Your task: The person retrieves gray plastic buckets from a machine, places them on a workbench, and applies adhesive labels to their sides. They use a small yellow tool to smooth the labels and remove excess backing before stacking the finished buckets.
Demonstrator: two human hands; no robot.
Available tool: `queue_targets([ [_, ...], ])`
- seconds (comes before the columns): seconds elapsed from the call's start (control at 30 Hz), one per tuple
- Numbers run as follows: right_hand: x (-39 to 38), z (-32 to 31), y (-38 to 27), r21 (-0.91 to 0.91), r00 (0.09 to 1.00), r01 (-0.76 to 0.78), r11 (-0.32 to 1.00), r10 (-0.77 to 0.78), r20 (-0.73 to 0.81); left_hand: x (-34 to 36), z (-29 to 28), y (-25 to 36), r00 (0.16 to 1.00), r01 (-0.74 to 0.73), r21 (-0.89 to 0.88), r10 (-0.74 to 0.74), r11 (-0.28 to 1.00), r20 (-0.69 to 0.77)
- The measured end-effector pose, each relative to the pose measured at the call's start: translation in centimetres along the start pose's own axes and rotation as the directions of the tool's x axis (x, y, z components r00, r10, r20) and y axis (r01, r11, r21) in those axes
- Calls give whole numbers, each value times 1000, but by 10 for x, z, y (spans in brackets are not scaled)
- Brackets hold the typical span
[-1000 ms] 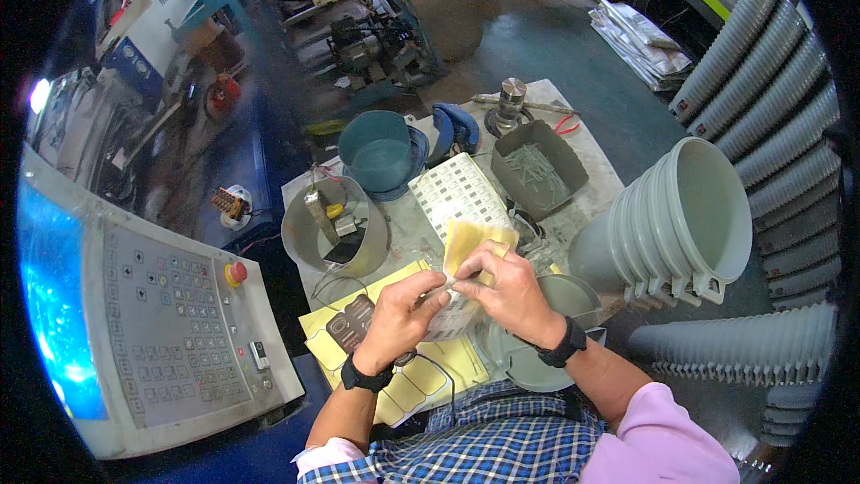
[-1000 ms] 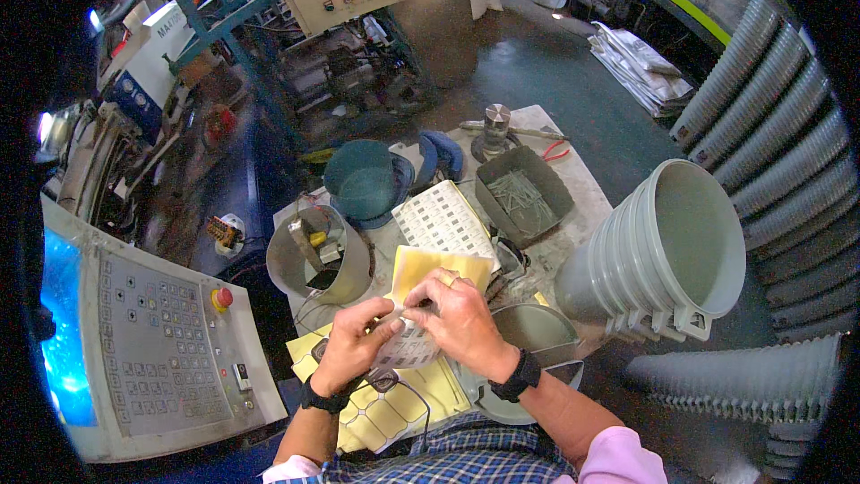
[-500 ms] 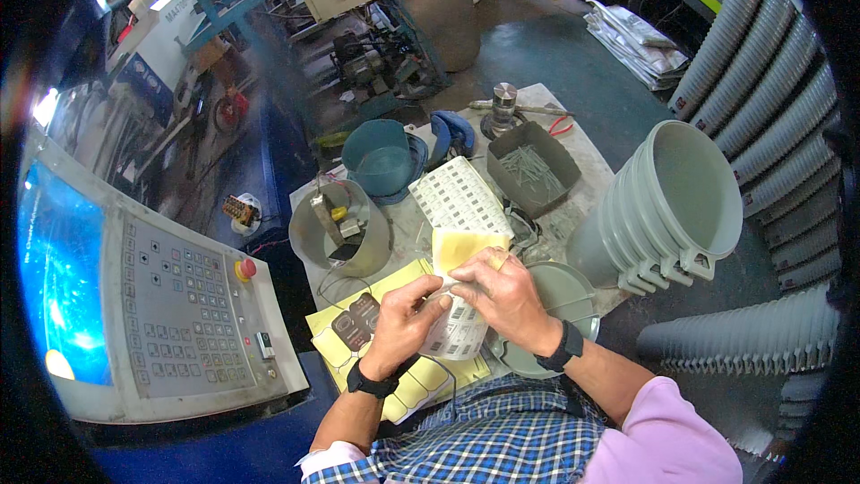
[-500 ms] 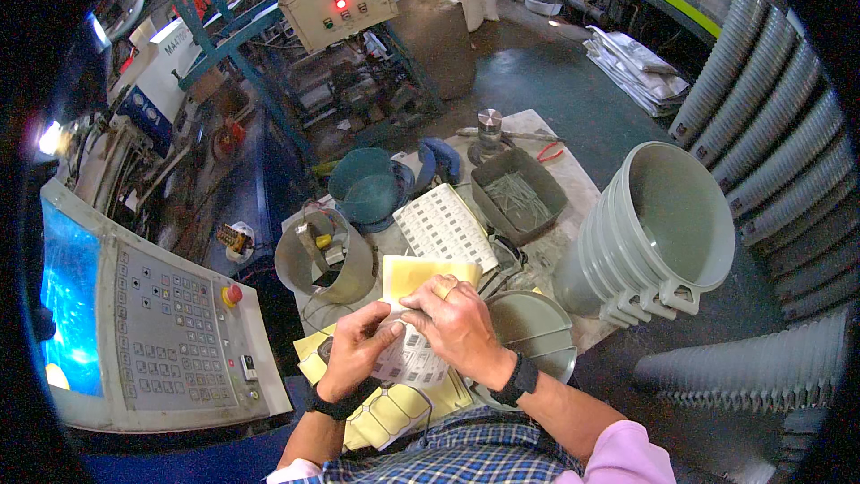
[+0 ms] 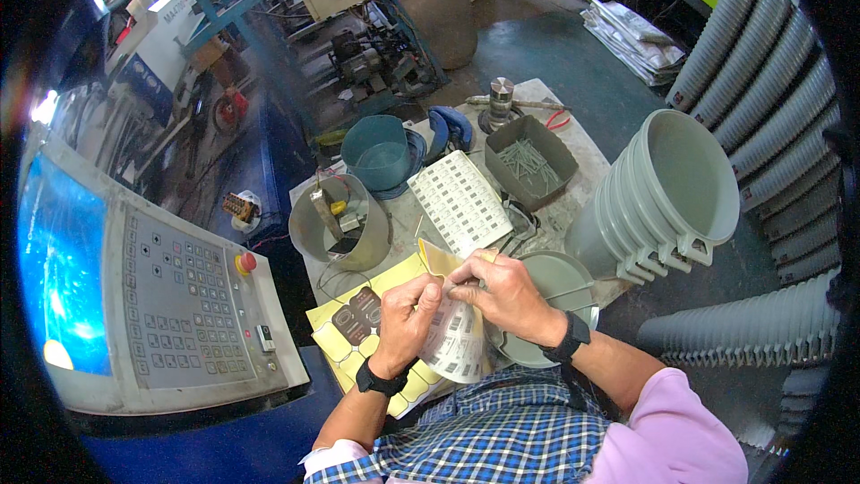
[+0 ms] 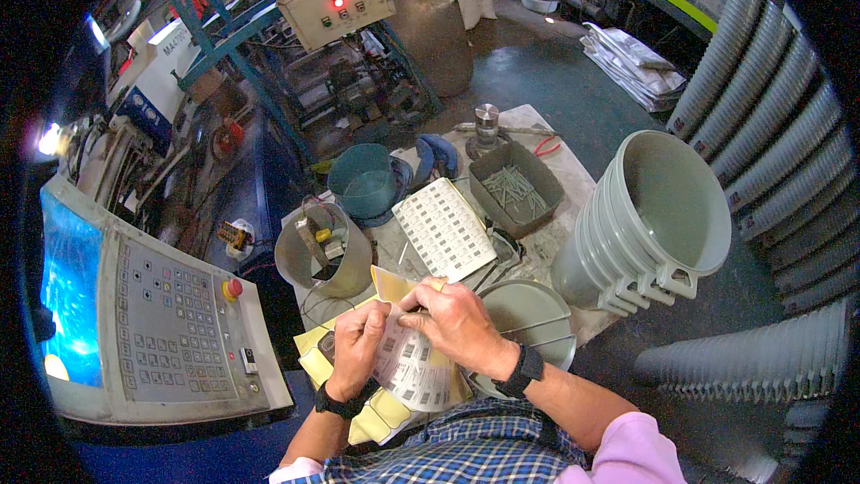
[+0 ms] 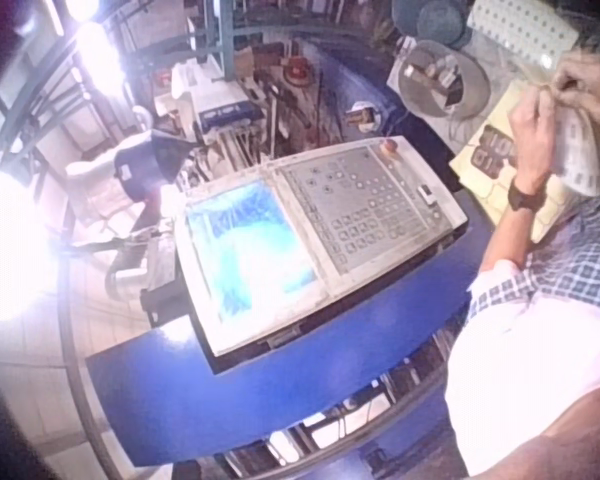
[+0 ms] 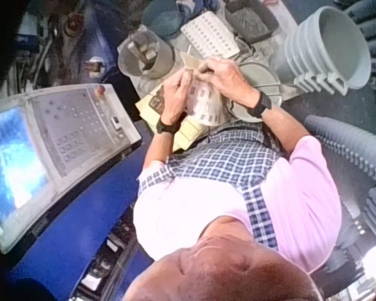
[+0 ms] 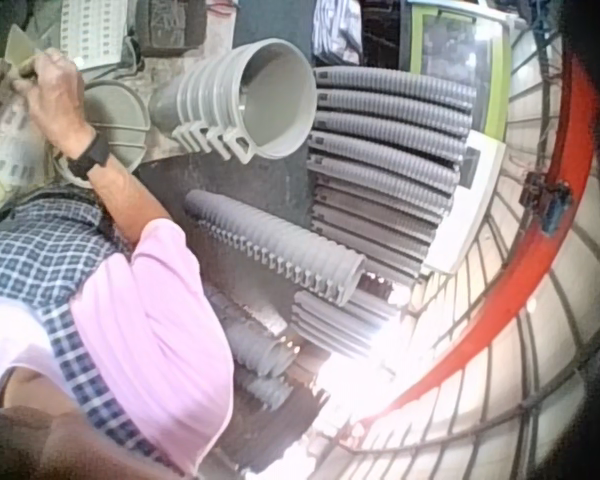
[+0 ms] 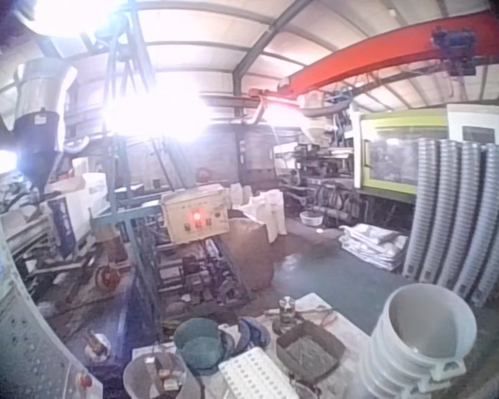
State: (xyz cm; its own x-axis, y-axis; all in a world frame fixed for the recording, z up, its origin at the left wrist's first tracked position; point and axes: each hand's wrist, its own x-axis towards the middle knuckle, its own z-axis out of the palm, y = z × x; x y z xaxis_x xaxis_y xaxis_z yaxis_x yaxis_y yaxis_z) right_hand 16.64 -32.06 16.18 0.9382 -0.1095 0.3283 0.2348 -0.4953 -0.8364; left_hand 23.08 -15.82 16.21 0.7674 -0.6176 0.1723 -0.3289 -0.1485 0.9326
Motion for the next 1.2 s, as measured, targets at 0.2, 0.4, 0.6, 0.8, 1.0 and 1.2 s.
queue_targets([
  [0.2,-6,5,-6,-80,999,28,996,-31,-27,-7,0,-10,999,35,-66,-37,997,-22],
  [0.4,-9,11,0,-123,997,72,990,-67,41,-4,3,-20,992,127,-324,-126,938,24],
  [0.6,-14,17,6,-89,992,-8,996,-3,-127,-5,7,-26,975,219,-364,-216,905,48],
  [0.8,-15,14,7,-29,995,-101,994,101,-27,-14,11,-30,979,182,-270,-199,946,-38],
  [1.0,-15,20,7,-77,992,-91,993,83,-99,-19,15,-32,959,207,-345,-259,915,-112],
  [1.2,-21,30,7,-360,938,147,921,-245,-245,-21,20,-25,920,235,-537,-363,810,-144],
])
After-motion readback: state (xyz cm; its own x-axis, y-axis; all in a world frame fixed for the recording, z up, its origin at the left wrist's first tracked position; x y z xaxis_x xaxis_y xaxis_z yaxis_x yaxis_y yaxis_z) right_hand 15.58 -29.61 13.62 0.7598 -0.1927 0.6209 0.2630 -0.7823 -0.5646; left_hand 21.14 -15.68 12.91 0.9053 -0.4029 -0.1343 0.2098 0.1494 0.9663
